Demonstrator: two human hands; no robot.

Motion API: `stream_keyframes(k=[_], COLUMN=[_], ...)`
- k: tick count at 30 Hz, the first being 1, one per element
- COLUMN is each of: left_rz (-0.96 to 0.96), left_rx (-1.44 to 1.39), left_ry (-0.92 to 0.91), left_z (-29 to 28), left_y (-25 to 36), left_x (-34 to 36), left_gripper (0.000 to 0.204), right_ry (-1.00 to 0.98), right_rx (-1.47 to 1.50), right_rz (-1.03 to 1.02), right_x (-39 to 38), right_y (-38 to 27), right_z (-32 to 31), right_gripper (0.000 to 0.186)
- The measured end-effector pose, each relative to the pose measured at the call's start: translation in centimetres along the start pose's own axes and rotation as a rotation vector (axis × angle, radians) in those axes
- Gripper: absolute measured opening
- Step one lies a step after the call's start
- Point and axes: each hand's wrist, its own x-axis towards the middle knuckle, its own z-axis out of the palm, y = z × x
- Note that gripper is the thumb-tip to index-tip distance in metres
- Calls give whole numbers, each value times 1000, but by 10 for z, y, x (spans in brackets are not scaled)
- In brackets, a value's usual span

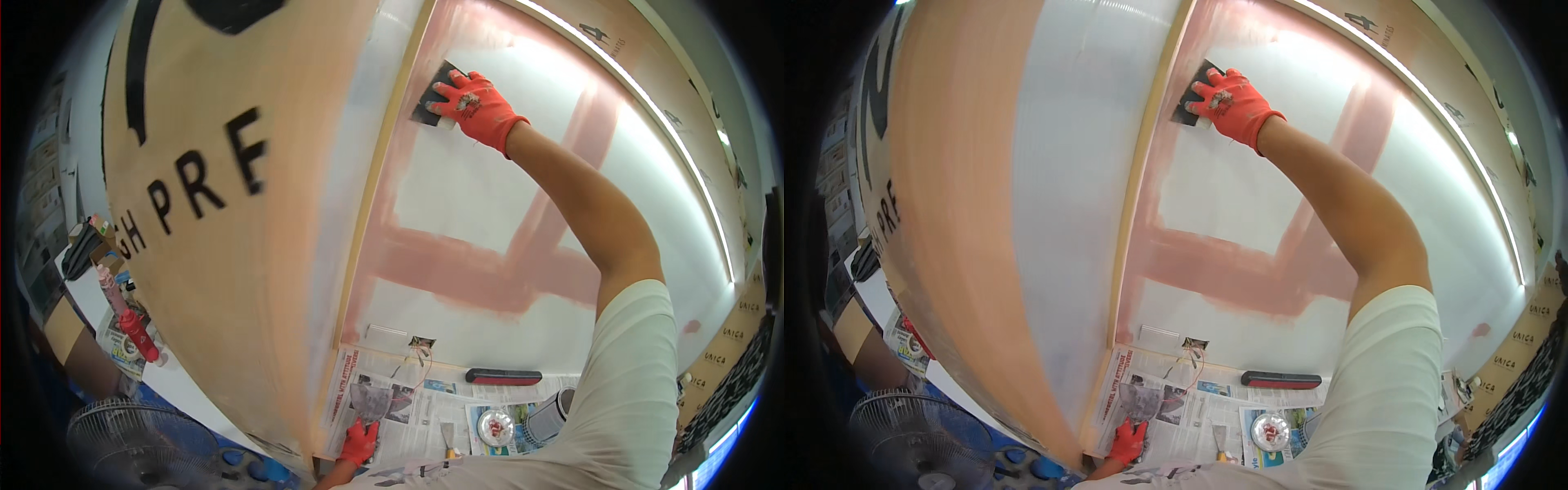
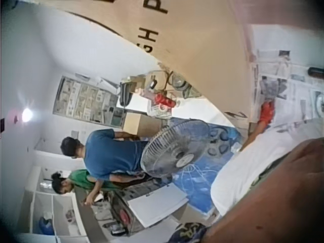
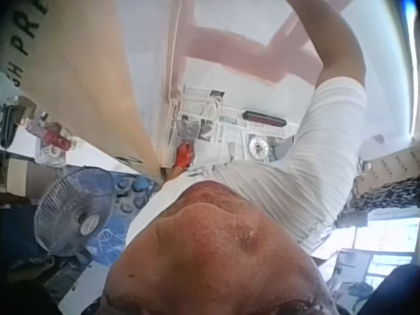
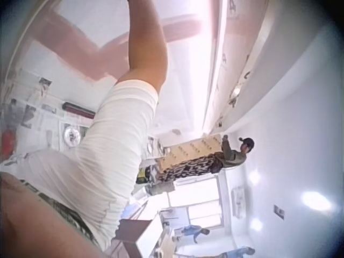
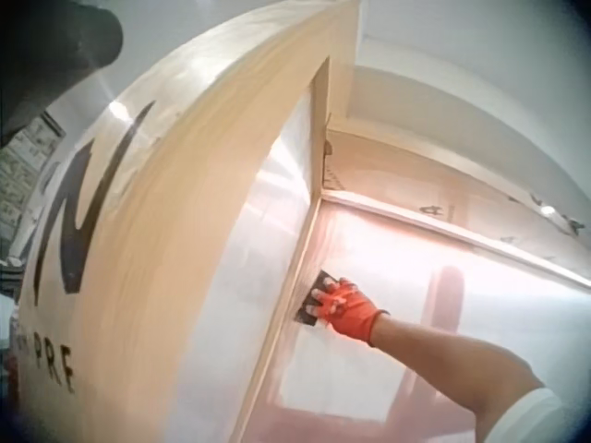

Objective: The person applies joint compound to the seams of a wall using putty knives and a trowel, then scrapes excess material from the tools over a workbench covered in newspaper.

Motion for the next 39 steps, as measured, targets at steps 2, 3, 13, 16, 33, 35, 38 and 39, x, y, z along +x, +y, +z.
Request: stream_keyframes(k=[2,3,13,16,33,35,38,39], left_rz=[-45,-13,97,139,-360,-483,-452,-543], left_rx=[-65,-91,-113,-106,-1487,-1510,-1264,-1078], left_ry=[-17,-9,-23,26,-810,-1046,-756,-694], left_z=[3,2,8,11,-17,-31,-53,-53], left_y=[-12,-10,-14,-25,27,55,143,159], left_x=[7,5,4,2,-15,-8,-51,-50], left_gripper=[52,52,45,44,54,53,39,34], right_ry=[-271,-306,-193,-344,-169,-202,-309,-371], right_rx=[181,188,127,81,1762,1513,1527,1512], right_rz=[166,215,701,580,124,-70,-52,-59], right_x=[8,8,31,36,-311,-338,-373,-384], right_y=[-7,-8,-13,-50,-300,-298,-289,-286], right_z=[-17,-22,-28,-37,-155,-178,-188,-190], right_gripper=[38,36,29,28,46,53,61,61])
